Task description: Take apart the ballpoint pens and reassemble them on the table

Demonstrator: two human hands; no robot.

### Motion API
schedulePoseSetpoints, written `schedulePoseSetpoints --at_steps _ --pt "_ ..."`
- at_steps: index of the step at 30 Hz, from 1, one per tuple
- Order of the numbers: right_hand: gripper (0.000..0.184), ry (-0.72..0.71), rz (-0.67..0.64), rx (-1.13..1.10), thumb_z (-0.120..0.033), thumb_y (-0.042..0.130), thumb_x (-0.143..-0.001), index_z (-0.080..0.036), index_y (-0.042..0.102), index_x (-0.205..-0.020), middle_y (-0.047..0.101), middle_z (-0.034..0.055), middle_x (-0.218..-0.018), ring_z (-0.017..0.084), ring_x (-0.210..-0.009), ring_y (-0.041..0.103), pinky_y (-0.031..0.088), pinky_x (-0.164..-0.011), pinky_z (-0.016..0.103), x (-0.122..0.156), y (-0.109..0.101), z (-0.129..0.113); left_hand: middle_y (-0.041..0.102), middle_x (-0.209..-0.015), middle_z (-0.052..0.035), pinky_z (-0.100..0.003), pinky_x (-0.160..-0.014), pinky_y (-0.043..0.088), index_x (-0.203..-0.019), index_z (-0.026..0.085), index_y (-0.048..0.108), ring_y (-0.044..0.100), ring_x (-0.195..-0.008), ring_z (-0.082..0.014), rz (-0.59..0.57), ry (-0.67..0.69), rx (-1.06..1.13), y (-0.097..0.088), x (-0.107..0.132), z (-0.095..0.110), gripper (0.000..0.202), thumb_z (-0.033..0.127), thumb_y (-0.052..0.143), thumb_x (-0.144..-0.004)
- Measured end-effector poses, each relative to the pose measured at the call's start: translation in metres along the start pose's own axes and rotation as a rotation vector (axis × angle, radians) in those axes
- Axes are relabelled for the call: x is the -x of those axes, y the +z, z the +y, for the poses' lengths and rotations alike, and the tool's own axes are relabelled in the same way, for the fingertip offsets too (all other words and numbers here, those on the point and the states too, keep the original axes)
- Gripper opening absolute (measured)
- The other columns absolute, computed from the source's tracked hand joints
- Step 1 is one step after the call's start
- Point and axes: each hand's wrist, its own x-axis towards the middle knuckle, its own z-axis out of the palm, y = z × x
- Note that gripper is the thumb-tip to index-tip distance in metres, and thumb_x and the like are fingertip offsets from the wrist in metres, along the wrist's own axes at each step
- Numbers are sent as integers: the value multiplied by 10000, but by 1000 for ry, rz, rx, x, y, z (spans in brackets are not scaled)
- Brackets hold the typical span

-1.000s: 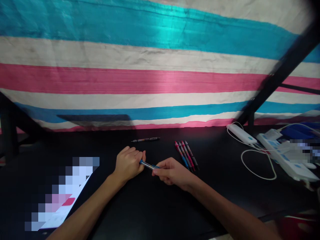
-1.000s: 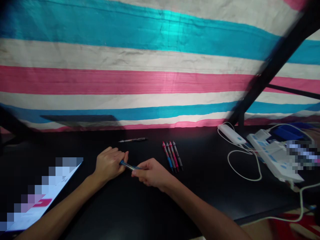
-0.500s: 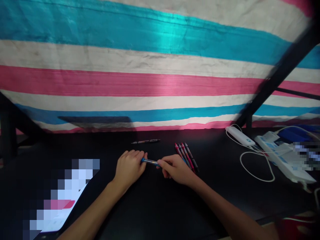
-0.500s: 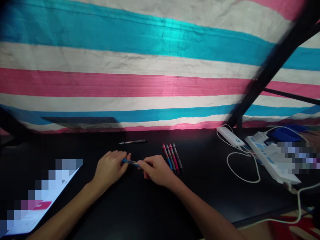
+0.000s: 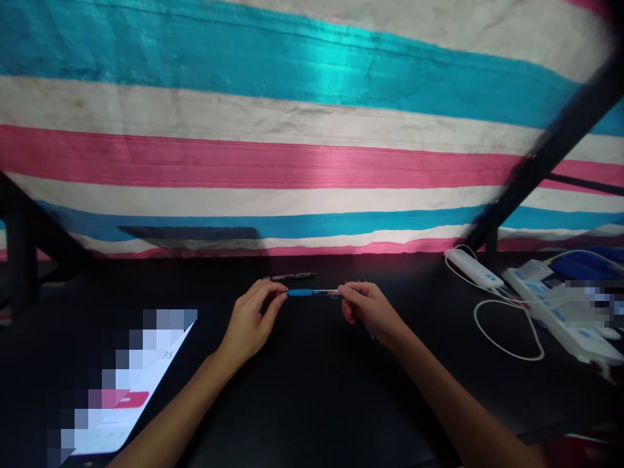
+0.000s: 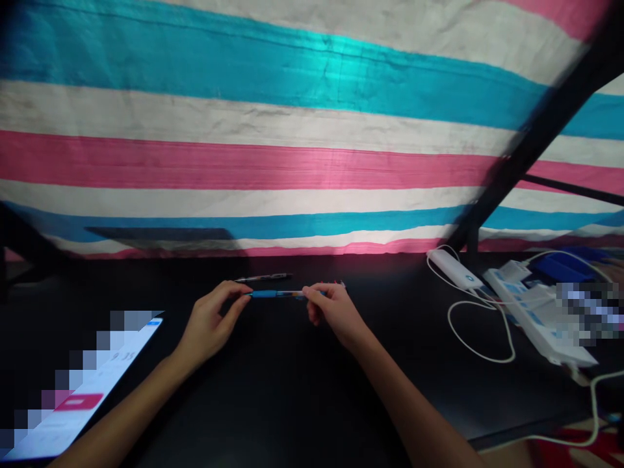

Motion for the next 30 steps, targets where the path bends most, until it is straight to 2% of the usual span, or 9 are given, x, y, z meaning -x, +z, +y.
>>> schedulePoseSetpoints --at_steps 7,11,13,17,20,23,25,28,30 --pt "219 9 -5 -21 -370 662 -760 -157 650 -808 517 -40 -562 81 -475 480 368 -443 206 2 2 0 506 -686 -7 -267 -653 385 -704 194 497 510 -670 -150 -57 -14 -6 1 1 3 267 229 373 -938" --pt "278 31 -11 -30 -310 707 -709 -178 643 -945 571 -23 -660 88 -519 529 398 -449 199 3 3 -3 504 -637 11 -251 -609 374 -664 193 486 502 -605 -133 -61 -81 1 2 0 2 302 272 389 -939" --pt "307 45 -12 -29 -342 690 -730 -187 625 -986 604 2 -742 95 -542 552 401 -437 196 2 3 -3 516 -630 15 -241 -585 370 -674 190 496 500 -583 -127 -51 -120 14 2 0 1 306 294 386 -940" --pt "326 98 43 46 -462 569 -818 -145 631 -856 595 19 -642 95 -493 524 379 -403 194 -1 4 0 537 -632 15 -230 -579 372 -684 182 517 510 -585 -124 -27 -161 22 4 -1 1 304 312 402 -934" --pt "273 15 76 49 -418 632 -781 -147 625 -758 560 -3 -594 90 -506 505 395 -426 192 -2 4 3 552 -639 12 -227 -598 385 -693 178 530 534 -609 -127 -11 -179 28 5 0 1 290 314 423 -925" --pt "249 -63 80 9 -332 724 -701 -187 642 -886 587 -3 -727 110 -624 548 417 -452 185 -1 2 2 564 -638 9 -226 -603 392 -699 177 537 546 -615 -130 4 -206 44 6 1 0 295 325 419 -925" --pt "289 -23 76 9 -345 718 -707 -206 634 -946 599 4 -775 119 -651 561 414 -445 186 0 2 2 572 -637 8 -226 -597 394 -705 177 546 547 -613 -132 15 -224 51 7 1 -1 296 334 422 -922" --pt "297 88 63 88 -454 606 -792 -159 638 -789 588 18 -653 106 -541 530 375 -407 192 -1 3 3 584 -640 5 -226 -586 392 -719 176 563 550 -614 -137 31 -250 60 7 1 -1 292 347 430 -915" --pt "327 67 52 124 -459 601 -793 -147 625 -698 559 9 -589 96 -505 503 373 -409 197 -1 3 4 579 -633 7 -225 -571 385 -715 175 566 540 -601 -135 41 -266 65 7 0 0 300 356 432 -912"
